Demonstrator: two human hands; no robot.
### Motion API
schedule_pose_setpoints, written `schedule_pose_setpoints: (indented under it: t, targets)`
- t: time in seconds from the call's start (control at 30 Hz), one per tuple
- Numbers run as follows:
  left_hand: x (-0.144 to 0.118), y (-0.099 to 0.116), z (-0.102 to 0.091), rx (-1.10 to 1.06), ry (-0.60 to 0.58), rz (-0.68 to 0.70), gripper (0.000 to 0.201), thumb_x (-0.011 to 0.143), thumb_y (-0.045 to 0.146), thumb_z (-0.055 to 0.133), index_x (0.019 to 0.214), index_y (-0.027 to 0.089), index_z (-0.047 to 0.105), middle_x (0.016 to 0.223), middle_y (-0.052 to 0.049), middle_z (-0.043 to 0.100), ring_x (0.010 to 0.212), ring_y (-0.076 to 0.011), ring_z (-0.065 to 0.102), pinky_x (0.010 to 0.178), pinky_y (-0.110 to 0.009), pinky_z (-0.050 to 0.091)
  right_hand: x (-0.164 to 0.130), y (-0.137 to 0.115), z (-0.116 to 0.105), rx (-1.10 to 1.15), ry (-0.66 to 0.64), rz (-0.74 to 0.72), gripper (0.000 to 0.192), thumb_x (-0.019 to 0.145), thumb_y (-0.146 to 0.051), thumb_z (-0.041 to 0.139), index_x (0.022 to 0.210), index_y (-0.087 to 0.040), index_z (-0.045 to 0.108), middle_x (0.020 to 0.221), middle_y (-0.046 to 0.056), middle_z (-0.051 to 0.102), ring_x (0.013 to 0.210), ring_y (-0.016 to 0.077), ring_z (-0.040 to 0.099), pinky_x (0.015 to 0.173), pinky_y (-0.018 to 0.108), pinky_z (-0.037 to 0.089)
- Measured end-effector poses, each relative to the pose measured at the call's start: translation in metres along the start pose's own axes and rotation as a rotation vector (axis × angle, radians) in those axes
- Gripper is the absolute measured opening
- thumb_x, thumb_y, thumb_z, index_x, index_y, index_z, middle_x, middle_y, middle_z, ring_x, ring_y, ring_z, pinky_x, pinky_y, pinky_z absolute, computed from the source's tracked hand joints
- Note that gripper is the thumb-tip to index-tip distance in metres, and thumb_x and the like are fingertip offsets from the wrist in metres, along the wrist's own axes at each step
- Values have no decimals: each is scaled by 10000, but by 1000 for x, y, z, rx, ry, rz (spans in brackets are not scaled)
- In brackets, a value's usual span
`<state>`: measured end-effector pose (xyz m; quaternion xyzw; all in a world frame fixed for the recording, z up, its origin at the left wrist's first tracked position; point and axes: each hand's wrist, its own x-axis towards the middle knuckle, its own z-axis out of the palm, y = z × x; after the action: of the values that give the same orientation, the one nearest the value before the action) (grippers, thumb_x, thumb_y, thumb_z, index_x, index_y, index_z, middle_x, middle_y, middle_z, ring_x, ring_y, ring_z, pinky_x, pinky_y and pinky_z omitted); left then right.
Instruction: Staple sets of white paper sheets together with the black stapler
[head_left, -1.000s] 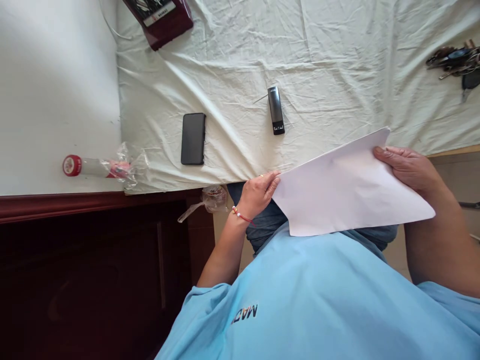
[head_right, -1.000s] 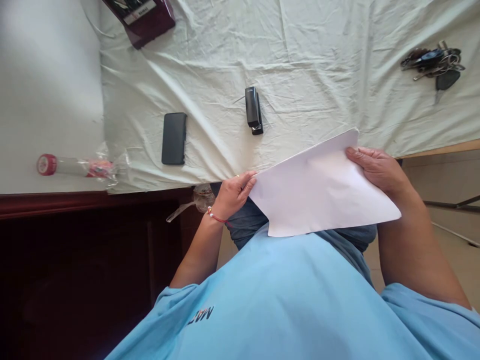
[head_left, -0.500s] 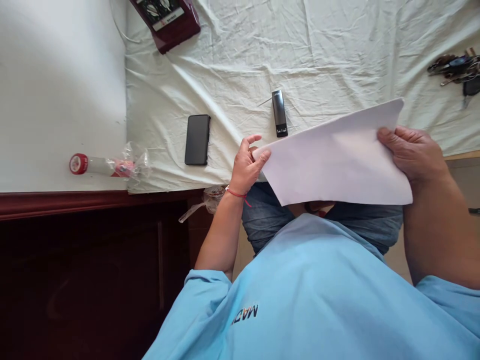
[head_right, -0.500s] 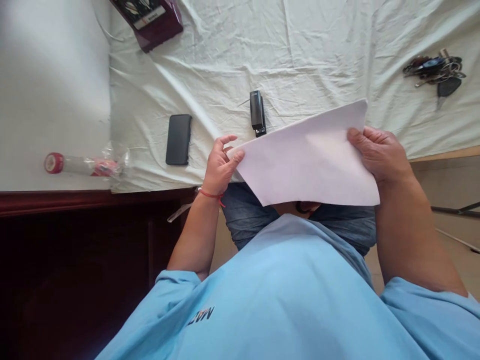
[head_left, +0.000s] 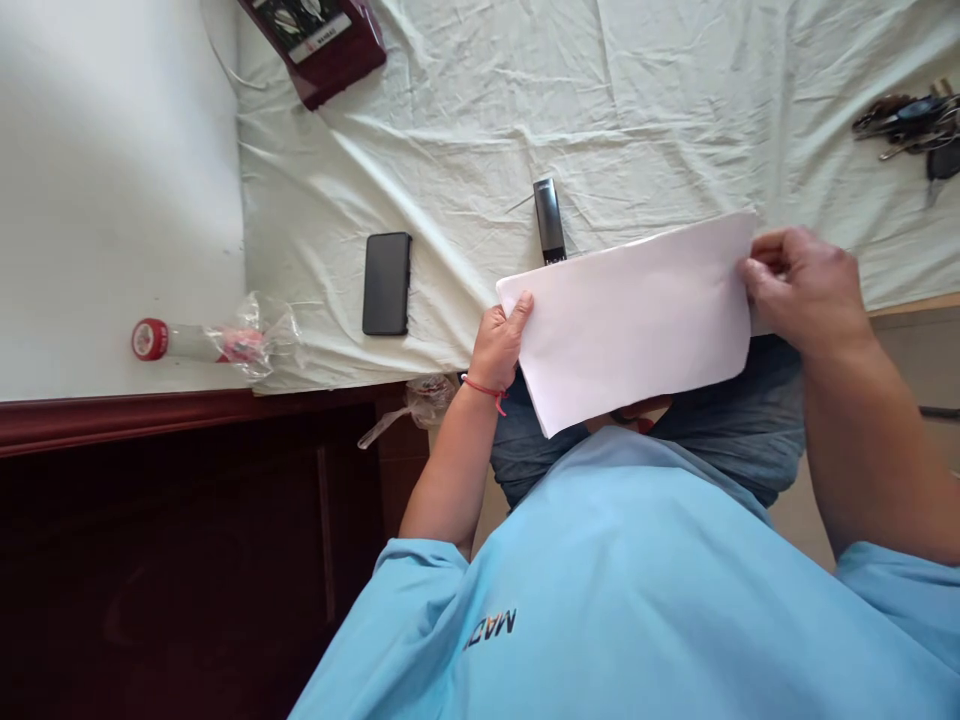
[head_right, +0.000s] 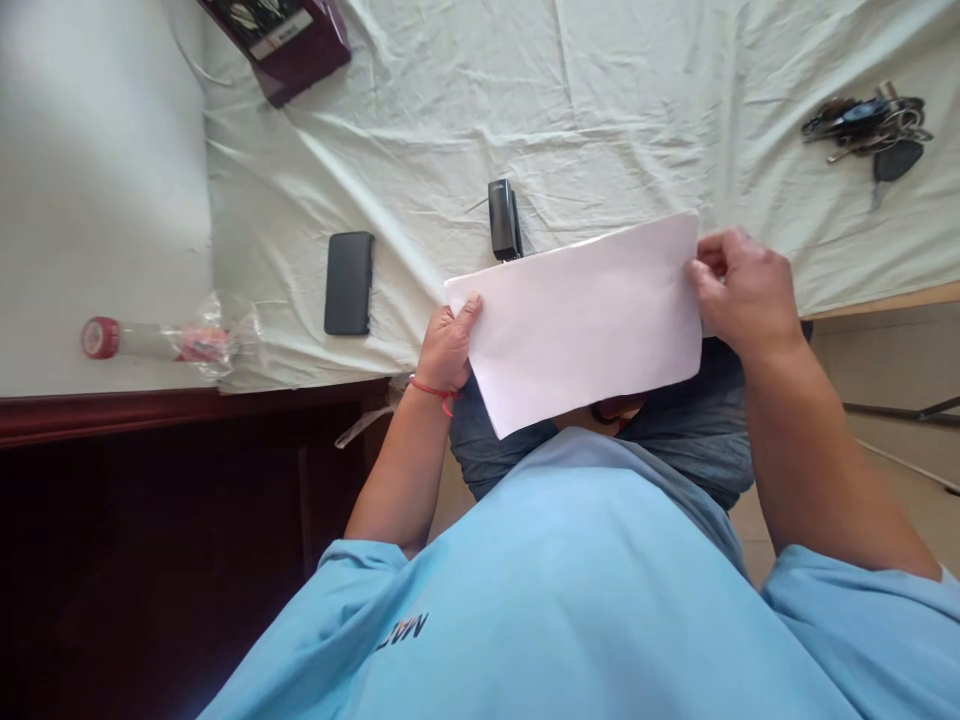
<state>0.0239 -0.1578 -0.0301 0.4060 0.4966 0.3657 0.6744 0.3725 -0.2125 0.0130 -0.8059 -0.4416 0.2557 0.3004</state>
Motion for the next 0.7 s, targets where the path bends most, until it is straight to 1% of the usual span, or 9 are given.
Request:
schedule_pose_setpoints:
  t: [0.03, 0.1, 0.17, 0.27, 0.37, 0.43, 0.5, 0.6, 0.7]
  targets:
    - [2, 0, 0, 8, 0, -2, 696, 759, 800, 862, 963, 147, 734, 875, -118, 824, 1001, -314, 837, 869, -415, 714, 3, -5, -2, -112, 53, -122, 274, 937, -213, 711, 1205, -219, 772, 1216, 103, 795, 1092, 201, 713, 1067, 341, 569]
    - [5, 0, 1, 29, 6, -7, 704, 744, 806, 868, 949, 147, 730, 875, -122, 822, 1003, -321, 835, 845, -414, 715, 8, -24, -2, -116, 70, -286, 303, 1003, -254, 640, 1283, -243, 758, 1312, 110, 765, 1185, 204, 704, 1064, 330, 572]
    - [6, -1, 3, 50, 15, -13, 711, 729, 816, 870, 928, 148, 730, 873, -121, 821, 957, -306, 832, 794, -388, 706, 8, -49, 7, -64, -24, -431, 258, 1046, -295, 592, 1213, -255, 785, 1249, 99, 769, 1181, 198, 702, 1080, 333, 567]
    - [4, -3, 5, 79, 26, 8, 700, 740, 830, 852, 880, 155, 728, 837, -99, 815, 817, -243, 807, 704, -326, 666, 6, -86, 37, -6, -239, -612, 275, 1068, -338, 560, 1200, -275, 793, 1257, 67, 756, 1149, 206, 713, 1124, 395, 565]
    - [2, -3, 7, 92, 27, 33, 687, 749, 839, 838, 817, 167, 709, 755, -57, 784, 678, -187, 750, 636, -293, 619, 8, -109, 77, -6, -339, -796, 357, 1088, -423, 533, 1355, -325, 749, 1436, 24, 704, 1420, 285, 620, 1326, 553, 410]
    - [1, -3, 7, 87, 27, 42, 676, 759, 834, 838, 795, 173, 699, 722, -36, 761, 630, -161, 711, 611, -280, 591, 12, -114, 97, -8, -356, -867, 408, 1090, -484, 525, 1440, -380, 707, 1535, -5, 654, 1527, 316, 534, 1361, 619, 342]
    - [0, -3, 7, 80, 26, 57, 662, 780, 825, 832, 788, 178, 693, 695, -19, 735, 602, -137, 670, 584, -262, 550, 15, -116, 110, -39, -421, -923, 400, 1083, -523, 524, 1366, -366, 759, 1544, -3, 650, 1546, 327, 513, 1355, 614, 363]
    - [0, -5, 7, 84, 19, 82, 663, 802, 829, 812, 775, 180, 683, 659, -3, 690, 563, -111, 600, 546, -253, 483, 16, -115, 117, -73, -490, -961, 411, 1085, -542, 507, 1236, -325, 823, 1528, 6, 662, 1532, 320, 530, 1341, 555, 410]
    - [1, -8, 5, 99, 20, 100, 695, 801, 858, 787, 724, 184, 635, 621, 11, 623, 538, -97, 535, 516, -254, 429, 11, -114, 121, -50, -469, -952, 409, 1088, -507, 515, 1299, -325, 814, 1565, 22, 641, 1533, 330, 529, 1350, 566, 392]
